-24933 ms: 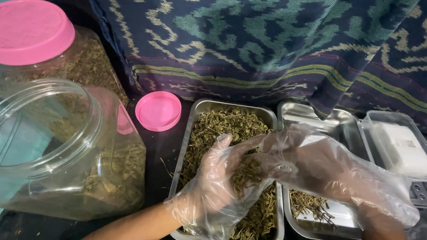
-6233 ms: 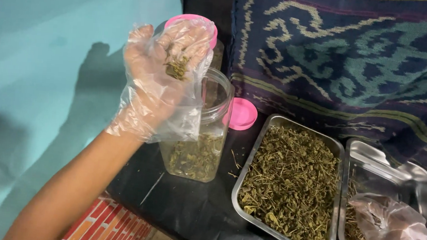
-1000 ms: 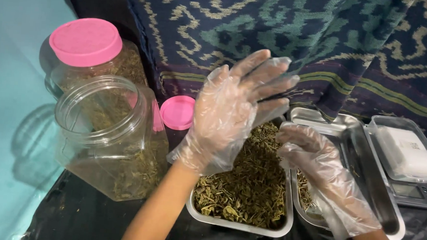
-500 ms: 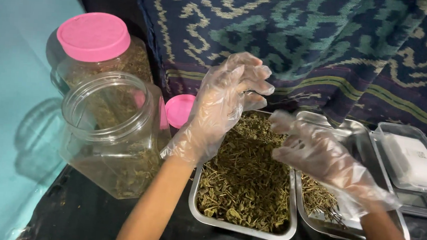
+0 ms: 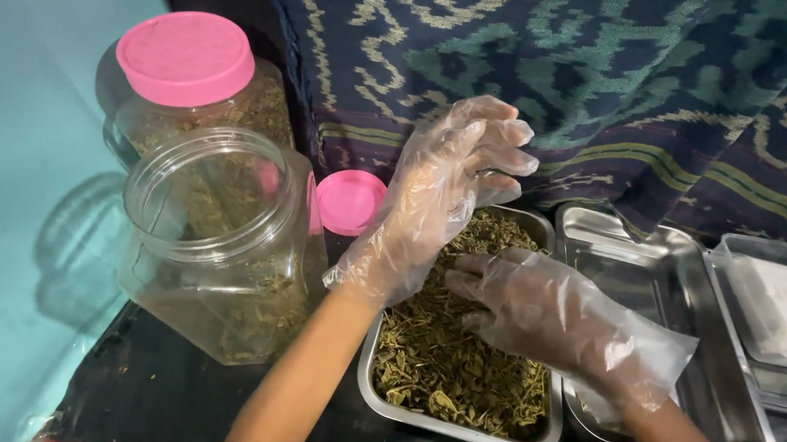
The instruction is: Sorting and transferring dried herbs from a metal tray into a large plastic storage jar.
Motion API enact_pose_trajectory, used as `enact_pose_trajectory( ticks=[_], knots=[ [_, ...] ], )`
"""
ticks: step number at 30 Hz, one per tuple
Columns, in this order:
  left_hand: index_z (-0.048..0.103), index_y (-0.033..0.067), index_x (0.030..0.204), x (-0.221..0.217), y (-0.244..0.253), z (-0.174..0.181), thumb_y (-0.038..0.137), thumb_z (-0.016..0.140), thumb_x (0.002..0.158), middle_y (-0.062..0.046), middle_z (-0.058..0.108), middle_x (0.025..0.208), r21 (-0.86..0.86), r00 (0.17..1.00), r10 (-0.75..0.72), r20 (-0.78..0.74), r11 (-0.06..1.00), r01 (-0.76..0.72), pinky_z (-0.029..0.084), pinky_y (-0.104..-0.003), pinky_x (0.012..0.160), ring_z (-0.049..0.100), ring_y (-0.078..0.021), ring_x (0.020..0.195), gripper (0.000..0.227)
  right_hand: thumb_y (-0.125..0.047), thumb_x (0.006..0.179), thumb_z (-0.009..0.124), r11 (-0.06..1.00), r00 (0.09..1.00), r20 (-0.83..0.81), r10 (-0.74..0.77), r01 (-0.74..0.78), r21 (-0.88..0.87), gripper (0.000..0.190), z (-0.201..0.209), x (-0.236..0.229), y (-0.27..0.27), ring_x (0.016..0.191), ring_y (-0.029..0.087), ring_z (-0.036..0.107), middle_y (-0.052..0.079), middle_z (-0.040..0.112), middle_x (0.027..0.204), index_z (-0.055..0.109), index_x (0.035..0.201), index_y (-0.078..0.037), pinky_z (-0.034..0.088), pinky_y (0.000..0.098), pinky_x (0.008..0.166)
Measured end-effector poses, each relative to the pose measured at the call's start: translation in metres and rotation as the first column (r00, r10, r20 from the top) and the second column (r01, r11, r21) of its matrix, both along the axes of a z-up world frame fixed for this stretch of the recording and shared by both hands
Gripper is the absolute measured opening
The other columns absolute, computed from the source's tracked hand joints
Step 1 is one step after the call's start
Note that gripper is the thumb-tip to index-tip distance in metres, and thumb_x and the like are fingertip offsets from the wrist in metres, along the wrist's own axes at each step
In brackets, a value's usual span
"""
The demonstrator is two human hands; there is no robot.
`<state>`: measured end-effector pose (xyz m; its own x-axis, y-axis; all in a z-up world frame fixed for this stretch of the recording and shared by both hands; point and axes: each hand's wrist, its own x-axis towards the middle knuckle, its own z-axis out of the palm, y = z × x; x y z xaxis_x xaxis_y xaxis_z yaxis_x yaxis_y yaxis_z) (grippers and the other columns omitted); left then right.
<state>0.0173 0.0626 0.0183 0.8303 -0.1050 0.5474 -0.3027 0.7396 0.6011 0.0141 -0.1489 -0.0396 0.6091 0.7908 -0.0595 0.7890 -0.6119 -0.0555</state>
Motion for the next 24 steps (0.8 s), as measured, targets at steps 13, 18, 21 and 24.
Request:
enact_pose_trajectory(
  ticks=[13, 18, 21, 24],
  knots=[
    [0.074, 0.0041, 0.145, -0.004, 0.000, 0.002, 0.032, 0.074, 0.122, -0.013, 0.083, 0.133, -0.005, 1.000, 0.011, -0.022, 1.000, -0.011, 0.074, -0.039, 0.096, 0.086, -0.0272, 0.114, 0.036, -0.086, 0.107, 0.057, 0.963, 0.830, 0.518, -0.206, 0.265, -0.041, 0.064, -0.129, 0.024, -0.031, 0.144, 0.026, 0.061, -0.007, 0.055, 0.166, 0.053, 0.165, -0.059, 0.071, 0.0587, 0.103],
    [0.076, 0.0041, 0.144, -0.002, 0.003, 0.002, 0.032, 0.076, 0.123, -0.014, 0.084, 0.133, -0.025, 1.000, -0.004, 0.013, 1.000, 0.004, 0.074, -0.041, 0.097, 0.086, -0.0283, 0.115, 0.035, -0.056, 0.101, 0.086, 0.968, 0.800, 0.600, 0.031, -0.173, 0.180, 0.047, -0.058, 0.007, -0.014, 0.114, 0.021, 0.077, -0.003, 0.085, 0.119, 0.081, 0.139, -0.030, 0.071, 0.0414, 0.086],
    [0.076, 0.0046, 0.144, -0.002, 0.003, 0.002, 0.034, 0.077, 0.121, -0.013, 0.084, 0.132, -0.021, 1.000, 0.000, -0.009, 1.000, 0.000, 0.074, -0.041, 0.096, 0.086, -0.0283, 0.115, 0.037, -0.051, 0.095, 0.094, 0.966, 0.871, 0.476, 0.121, -0.214, 0.146, 0.059, -0.024, -0.001, -0.001, 0.100, 0.026, 0.081, 0.000, 0.087, 0.119, 0.075, 0.144, -0.024, 0.070, 0.0446, 0.080],
    [0.075, 0.0036, 0.144, 0.000, 0.003, 0.000, 0.034, 0.079, 0.120, -0.014, 0.084, 0.132, -0.038, 0.999, -0.031, -0.022, 0.999, 0.030, 0.074, -0.041, 0.096, 0.086, -0.0297, 0.115, 0.039, -0.053, 0.101, 0.088, 0.993, 0.971, 0.209, 0.116, -0.121, 0.008, 0.052, -0.003, -0.003, -0.004, 0.117, 0.029, 0.081, 0.002, 0.084, 0.140, 0.076, 0.144, -0.025, 0.067, 0.0477, 0.095]
  ],
)
